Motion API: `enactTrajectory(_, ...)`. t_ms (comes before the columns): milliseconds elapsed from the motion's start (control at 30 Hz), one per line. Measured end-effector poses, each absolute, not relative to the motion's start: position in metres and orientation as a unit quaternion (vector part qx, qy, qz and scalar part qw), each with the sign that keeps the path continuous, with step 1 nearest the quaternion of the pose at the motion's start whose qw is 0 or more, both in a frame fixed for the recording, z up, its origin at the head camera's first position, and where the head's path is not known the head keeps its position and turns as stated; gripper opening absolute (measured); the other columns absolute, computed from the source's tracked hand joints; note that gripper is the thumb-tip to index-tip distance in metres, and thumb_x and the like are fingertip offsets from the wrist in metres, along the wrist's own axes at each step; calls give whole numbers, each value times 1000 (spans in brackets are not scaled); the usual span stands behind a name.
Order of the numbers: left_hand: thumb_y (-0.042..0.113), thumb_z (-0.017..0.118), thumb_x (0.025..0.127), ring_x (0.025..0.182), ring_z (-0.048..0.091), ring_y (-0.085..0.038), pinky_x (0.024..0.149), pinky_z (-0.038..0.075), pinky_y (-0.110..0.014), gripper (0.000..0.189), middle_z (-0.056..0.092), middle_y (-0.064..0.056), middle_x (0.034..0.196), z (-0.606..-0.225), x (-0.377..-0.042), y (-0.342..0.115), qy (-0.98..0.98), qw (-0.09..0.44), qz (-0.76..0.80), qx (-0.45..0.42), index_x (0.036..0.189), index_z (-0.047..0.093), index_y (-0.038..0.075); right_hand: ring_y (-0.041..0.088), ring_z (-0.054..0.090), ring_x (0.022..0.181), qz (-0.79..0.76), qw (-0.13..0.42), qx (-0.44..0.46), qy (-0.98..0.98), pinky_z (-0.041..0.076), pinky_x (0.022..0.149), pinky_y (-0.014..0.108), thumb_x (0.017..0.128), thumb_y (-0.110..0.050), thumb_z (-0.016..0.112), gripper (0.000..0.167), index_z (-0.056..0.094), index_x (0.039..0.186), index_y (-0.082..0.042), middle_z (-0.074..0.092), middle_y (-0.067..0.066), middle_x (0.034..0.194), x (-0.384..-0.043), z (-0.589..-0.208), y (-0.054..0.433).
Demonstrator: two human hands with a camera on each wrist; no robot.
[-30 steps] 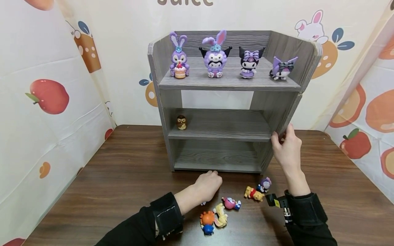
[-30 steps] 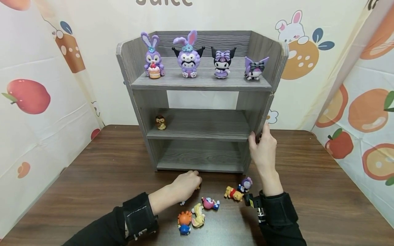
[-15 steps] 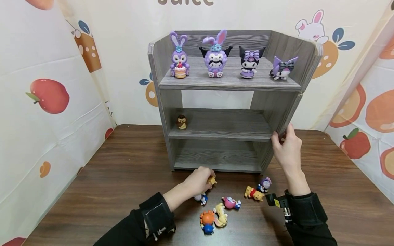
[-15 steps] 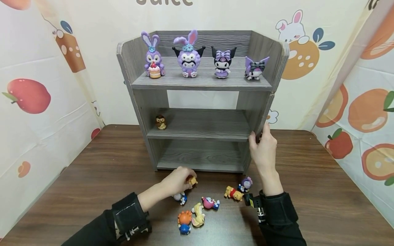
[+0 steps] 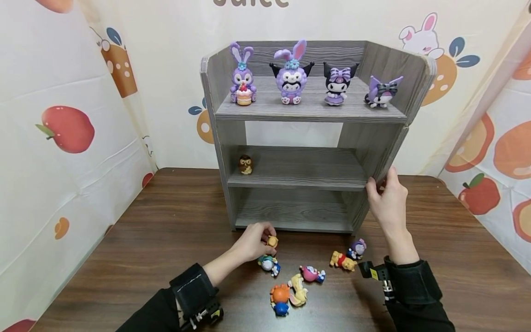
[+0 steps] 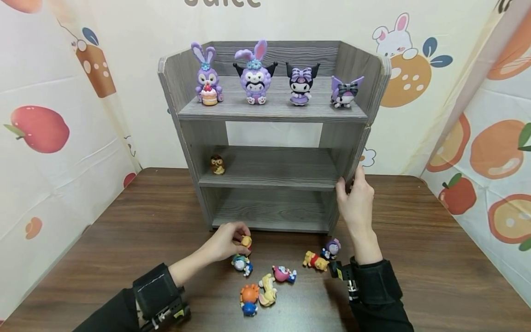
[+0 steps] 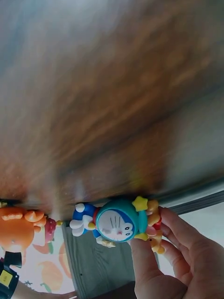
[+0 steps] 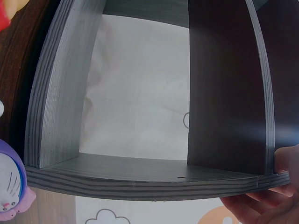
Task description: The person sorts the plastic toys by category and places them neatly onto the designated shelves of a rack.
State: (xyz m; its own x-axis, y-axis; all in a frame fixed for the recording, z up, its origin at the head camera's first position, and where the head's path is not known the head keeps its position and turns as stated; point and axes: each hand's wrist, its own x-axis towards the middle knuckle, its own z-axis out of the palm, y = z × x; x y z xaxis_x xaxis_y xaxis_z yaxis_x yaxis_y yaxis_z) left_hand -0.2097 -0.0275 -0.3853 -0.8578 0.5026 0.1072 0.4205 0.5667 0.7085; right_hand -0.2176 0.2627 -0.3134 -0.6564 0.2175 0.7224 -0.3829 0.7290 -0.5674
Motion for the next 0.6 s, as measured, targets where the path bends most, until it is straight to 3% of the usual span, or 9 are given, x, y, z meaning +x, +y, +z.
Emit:
enactTrajectory(267,3,75,67,67,53,-12,56,43,-21,26,55,-2,74,-387,-203,-31,895,29,349,277,86,57,2,38,59,79,363,410,49,-835,30,57,-1,84,2,47,26,46,109,9,58,28,86,-218,-313,263)
enactTrajectory(600,6,73,70,77,56,-15,65,46,-25,27,58,-7,90,-375,-190,-24,920,-45,239,306,94,62,-1,38,60,79,364,412,48,-834,31,57,-1,84,2,47,26,46,109,9,58,27,84,-218,-313,262)
